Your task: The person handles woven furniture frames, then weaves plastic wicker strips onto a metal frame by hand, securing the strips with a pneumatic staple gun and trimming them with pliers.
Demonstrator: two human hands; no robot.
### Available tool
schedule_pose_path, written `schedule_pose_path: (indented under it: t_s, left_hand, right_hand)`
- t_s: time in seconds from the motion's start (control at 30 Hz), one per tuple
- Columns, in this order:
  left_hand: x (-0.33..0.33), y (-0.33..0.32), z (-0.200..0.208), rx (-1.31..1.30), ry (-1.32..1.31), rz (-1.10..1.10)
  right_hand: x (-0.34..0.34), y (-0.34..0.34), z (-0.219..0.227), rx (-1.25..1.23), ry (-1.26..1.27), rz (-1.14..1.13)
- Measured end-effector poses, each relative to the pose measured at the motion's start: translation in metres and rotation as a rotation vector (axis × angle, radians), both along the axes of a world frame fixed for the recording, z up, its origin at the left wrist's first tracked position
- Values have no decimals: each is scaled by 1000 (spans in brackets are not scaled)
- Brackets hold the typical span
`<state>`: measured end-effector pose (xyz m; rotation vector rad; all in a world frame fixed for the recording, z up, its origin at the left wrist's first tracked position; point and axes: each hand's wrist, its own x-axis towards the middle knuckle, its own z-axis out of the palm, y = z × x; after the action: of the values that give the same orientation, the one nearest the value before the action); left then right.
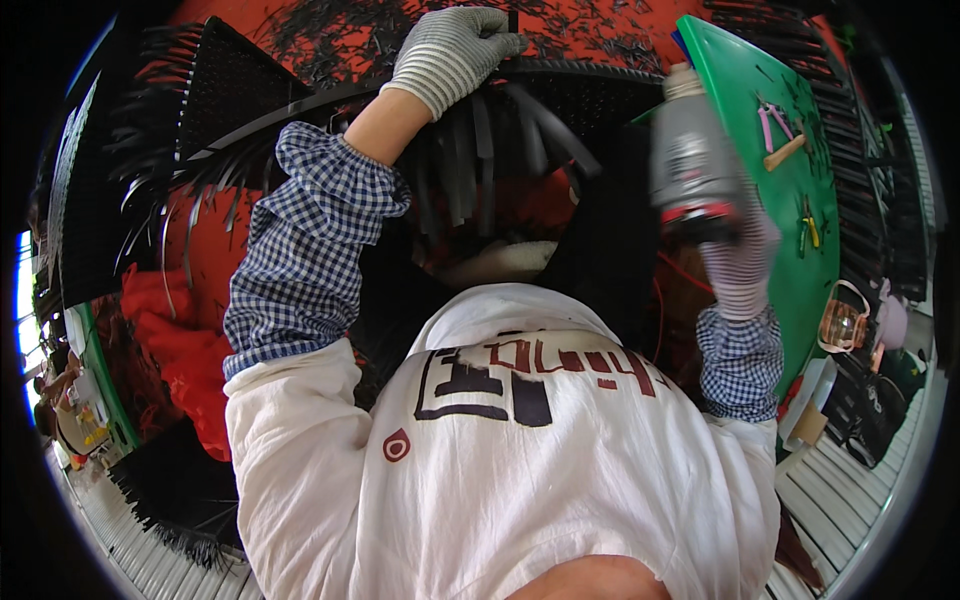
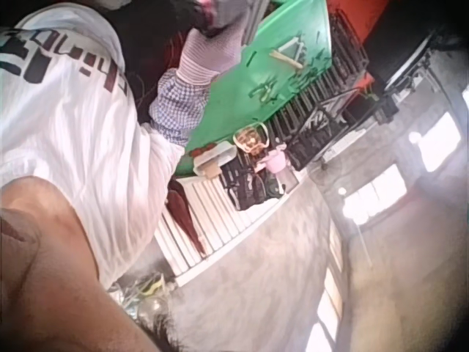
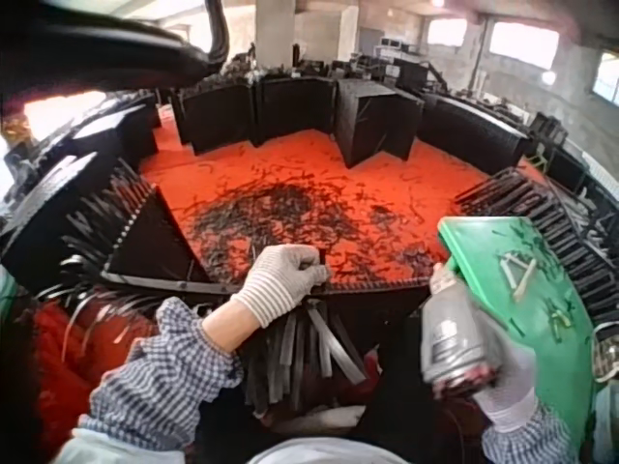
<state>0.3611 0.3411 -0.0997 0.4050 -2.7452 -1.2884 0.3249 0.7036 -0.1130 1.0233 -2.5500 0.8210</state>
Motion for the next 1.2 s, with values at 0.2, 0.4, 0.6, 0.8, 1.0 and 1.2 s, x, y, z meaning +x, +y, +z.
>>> schedule_pose_path:
  t_s: [0.2,0.4,0.6,0.8,1.0,1.2]
  left_hand:
    - [-5,8,4,-1,42,-31]
    - [-16,-5,-40,-195,186,48]
    - [-4,21,-2,-81,126,-30]
    - [-4,21,-2,-112,128,-35]
    - [-3,24,1,-47,66,-2]
    - [0,22,4,-2,60,-5]
  right_hand:
    - [-39,67,33,-624,-168,-239]
    - [5,-5,29,-97,102,161]
    - [26,-55,4,61,61,274]
    - [34,-67,-9,257,153,352]
    - [32,-69,-23,301,201,330]
    - [32,-72,-27,315,224,339]
